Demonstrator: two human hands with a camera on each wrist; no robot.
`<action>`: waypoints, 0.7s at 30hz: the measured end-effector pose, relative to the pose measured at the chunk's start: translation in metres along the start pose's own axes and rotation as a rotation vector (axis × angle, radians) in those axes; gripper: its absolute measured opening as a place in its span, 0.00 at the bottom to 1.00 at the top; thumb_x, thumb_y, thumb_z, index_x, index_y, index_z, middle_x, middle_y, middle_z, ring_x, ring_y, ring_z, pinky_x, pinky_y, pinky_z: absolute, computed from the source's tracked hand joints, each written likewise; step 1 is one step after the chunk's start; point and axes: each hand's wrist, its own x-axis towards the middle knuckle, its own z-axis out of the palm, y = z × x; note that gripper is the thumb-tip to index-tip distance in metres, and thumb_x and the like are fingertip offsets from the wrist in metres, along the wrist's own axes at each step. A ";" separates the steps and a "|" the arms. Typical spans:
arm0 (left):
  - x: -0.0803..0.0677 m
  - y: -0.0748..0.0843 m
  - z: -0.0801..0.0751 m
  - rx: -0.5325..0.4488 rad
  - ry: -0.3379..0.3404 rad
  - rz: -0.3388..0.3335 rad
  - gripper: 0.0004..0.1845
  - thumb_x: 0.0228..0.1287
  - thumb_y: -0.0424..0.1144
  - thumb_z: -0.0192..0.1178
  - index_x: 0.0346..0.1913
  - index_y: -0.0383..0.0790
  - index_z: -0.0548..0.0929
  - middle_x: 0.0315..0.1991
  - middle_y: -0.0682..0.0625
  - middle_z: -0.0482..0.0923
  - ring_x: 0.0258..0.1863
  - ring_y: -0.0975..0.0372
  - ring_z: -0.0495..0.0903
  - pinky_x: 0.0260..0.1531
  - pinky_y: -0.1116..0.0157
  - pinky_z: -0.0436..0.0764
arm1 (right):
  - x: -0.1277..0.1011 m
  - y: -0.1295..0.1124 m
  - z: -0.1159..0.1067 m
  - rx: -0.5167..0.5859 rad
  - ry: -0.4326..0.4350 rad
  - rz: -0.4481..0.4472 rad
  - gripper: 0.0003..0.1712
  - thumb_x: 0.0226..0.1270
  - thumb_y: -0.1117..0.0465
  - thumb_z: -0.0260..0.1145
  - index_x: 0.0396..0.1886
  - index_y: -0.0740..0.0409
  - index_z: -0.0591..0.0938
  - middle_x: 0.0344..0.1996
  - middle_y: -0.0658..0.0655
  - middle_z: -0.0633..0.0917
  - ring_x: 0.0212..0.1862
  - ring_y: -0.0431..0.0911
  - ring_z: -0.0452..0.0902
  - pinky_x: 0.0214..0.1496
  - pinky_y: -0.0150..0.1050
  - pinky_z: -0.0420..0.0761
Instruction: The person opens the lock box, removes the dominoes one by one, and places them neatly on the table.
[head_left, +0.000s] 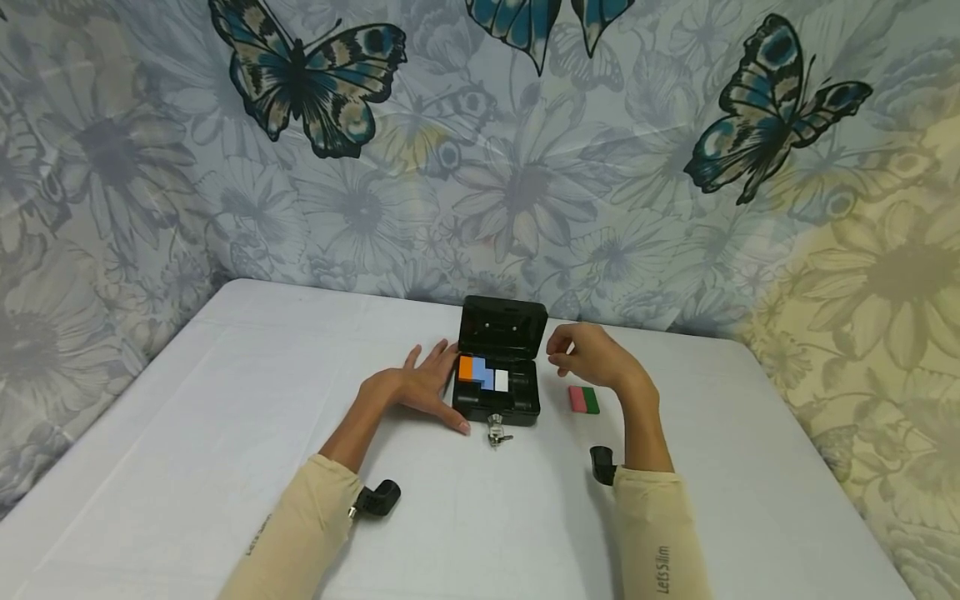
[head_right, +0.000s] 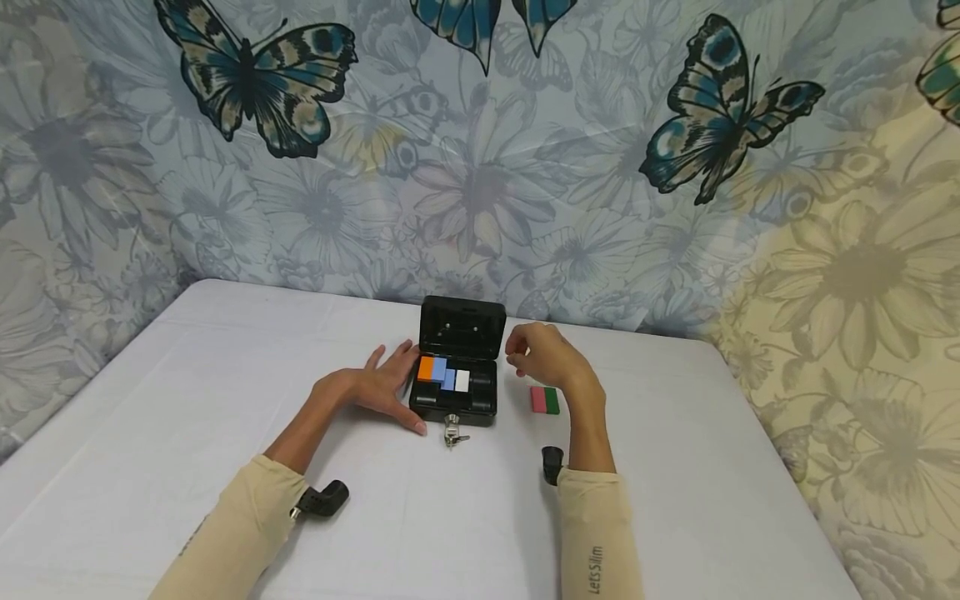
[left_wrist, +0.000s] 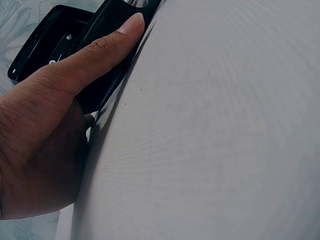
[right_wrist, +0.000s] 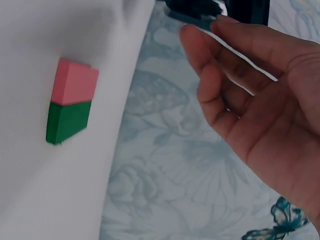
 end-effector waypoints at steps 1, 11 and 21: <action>0.000 0.000 0.000 0.000 -0.001 -0.002 0.74 0.53 0.70 0.71 0.85 0.39 0.32 0.87 0.43 0.24 0.87 0.52 0.26 0.83 0.44 0.24 | 0.002 -0.002 0.002 0.004 0.009 -0.013 0.05 0.75 0.69 0.63 0.43 0.66 0.85 0.38 0.67 0.89 0.36 0.56 0.89 0.38 0.37 0.80; -0.001 0.002 0.000 -0.008 0.012 -0.010 0.74 0.53 0.69 0.72 0.86 0.40 0.33 0.87 0.43 0.27 0.88 0.52 0.27 0.83 0.42 0.26 | 0.017 -0.022 0.022 0.072 0.082 -0.064 0.05 0.74 0.69 0.64 0.42 0.68 0.85 0.34 0.66 0.89 0.33 0.55 0.89 0.35 0.37 0.77; 0.002 -0.003 0.002 -0.017 0.005 -0.006 0.76 0.50 0.73 0.71 0.86 0.44 0.31 0.87 0.47 0.25 0.87 0.54 0.24 0.83 0.44 0.23 | 0.027 -0.036 0.038 0.096 0.047 -0.084 0.02 0.73 0.70 0.67 0.40 0.66 0.85 0.32 0.64 0.91 0.30 0.50 0.90 0.39 0.38 0.85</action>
